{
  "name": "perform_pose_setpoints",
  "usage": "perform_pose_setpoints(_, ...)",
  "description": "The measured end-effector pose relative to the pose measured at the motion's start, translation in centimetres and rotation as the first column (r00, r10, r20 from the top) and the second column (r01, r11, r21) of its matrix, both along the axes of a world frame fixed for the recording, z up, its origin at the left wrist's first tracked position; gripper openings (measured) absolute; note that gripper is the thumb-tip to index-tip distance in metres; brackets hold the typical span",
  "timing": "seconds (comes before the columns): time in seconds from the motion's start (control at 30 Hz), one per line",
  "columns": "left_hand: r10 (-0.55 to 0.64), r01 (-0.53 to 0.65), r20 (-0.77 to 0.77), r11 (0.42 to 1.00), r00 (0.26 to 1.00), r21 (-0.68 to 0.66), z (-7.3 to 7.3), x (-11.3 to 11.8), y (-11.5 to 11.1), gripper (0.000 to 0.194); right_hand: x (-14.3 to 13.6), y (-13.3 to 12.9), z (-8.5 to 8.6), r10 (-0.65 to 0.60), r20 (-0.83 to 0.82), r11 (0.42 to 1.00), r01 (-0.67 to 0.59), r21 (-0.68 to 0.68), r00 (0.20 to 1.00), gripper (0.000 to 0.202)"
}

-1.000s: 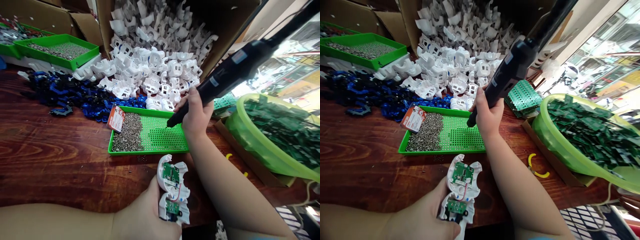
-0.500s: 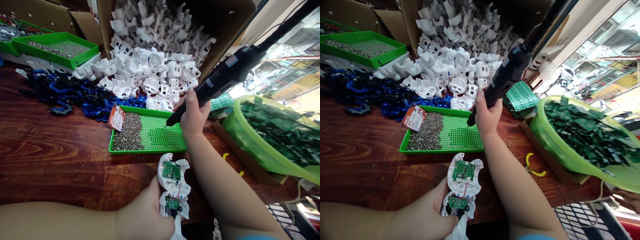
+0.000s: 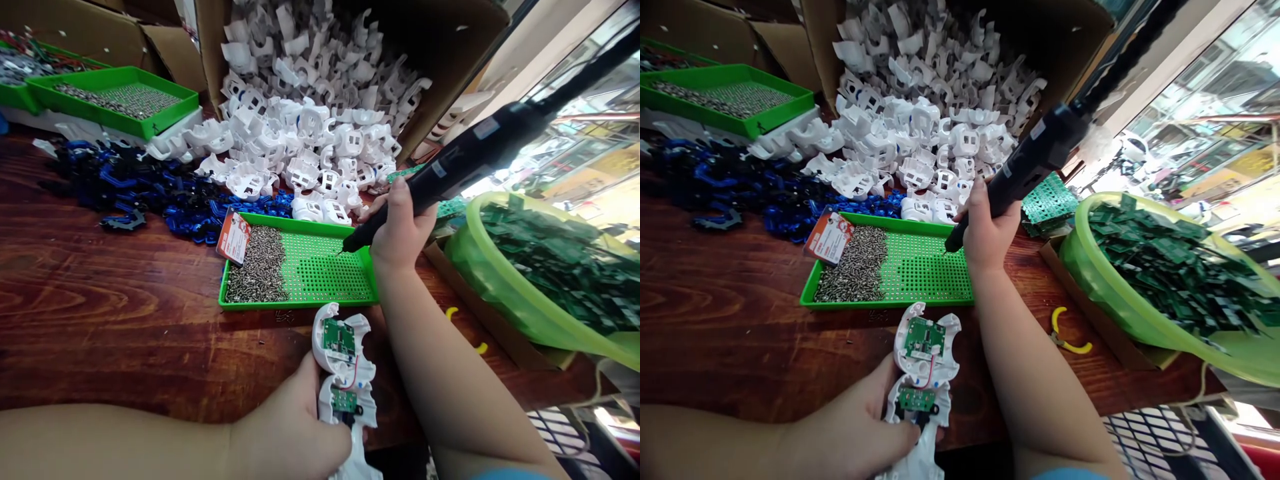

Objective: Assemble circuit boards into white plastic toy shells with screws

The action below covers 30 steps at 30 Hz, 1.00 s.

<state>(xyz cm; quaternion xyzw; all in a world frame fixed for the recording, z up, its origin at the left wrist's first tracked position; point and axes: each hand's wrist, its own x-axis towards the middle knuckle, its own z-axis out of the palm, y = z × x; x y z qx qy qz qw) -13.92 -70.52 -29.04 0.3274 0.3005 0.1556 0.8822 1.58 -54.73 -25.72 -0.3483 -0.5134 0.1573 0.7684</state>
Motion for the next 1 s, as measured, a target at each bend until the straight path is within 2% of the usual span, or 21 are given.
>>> perform_pose_setpoints(0.13, 0.005, -0.005, -0.016, 1.000, 1.000, 0.028, 0.0, 0.1, 0.1, 0.061, 0.0, 0.0, -0.1, -0.022, 0.019, 1.000, 0.022, -0.008, 1.000, 0.015)
perform_pose_setpoints(0.37, 0.002, -0.003, 0.027, 0.998, 1.000, 0.060, 0.0, -0.1, 0.4, 0.070, -0.3, -0.4, -0.2, 0.015, 0.048, 1.000, -0.015, 0.002, 0.999, 0.015)
perform_pose_setpoints(0.47, 0.021, -0.018, -0.024, 0.995, 0.999, 0.101, 0.3, -0.1, 0.5, 0.061, -0.4, -0.7, 0.3, 0.013, 0.024, 1.000, -0.013, 0.005, 1.000, 0.014)
perform_pose_setpoints(0.57, 0.065, -0.056, -0.063, 0.990, 0.996, 0.126, 1.0, -0.5, 0.3, 0.041, -0.3, -1.6, 1.4, -0.015, -0.026, 0.999, 0.016, 0.028, 1.000, 0.014)
perform_pose_setpoints(0.67, 0.169, -0.164, -0.016, 0.973, 0.985, 0.162, 1.9, -1.2, -0.1, 0.025, -0.4, -2.9, 2.7, -0.003, -0.073, 1.000, 0.005, 0.026, 0.997, 0.012)
perform_pose_setpoints(0.8, 0.372, -0.362, -0.082, 0.925, 0.925, 0.111, 2.9, -2.2, 0.5, 0.035, -0.8, -4.5, 3.6, 0.154, -0.119, 0.987, -0.157, -0.017, 0.981, 0.013)
perform_pose_setpoints(0.87, 0.480, -0.468, -0.072, 0.874, 0.875, 0.133, 3.3, -2.3, 1.8, 0.034, -1.2, -5.0, 3.7, 0.231, -0.133, 0.972, -0.235, -0.015, 0.964, 0.014)
perform_pose_setpoints(0.93, 0.576, -0.574, 0.052, 0.797, 0.816, 0.189, 3.7, -2.1, 3.4, 0.024, -1.6, -5.5, 3.8, 0.300, -0.152, 0.952, -0.306, -0.018, 0.942, 0.015)
perform_pose_setpoints(1.0, 0.636, -0.662, 0.187, 0.732, 0.749, 0.164, 4.0, -1.8, 4.9, 0.022, -2.0, -6.0, 4.0, 0.355, -0.167, 0.932, -0.362, -0.013, 0.920, 0.016)
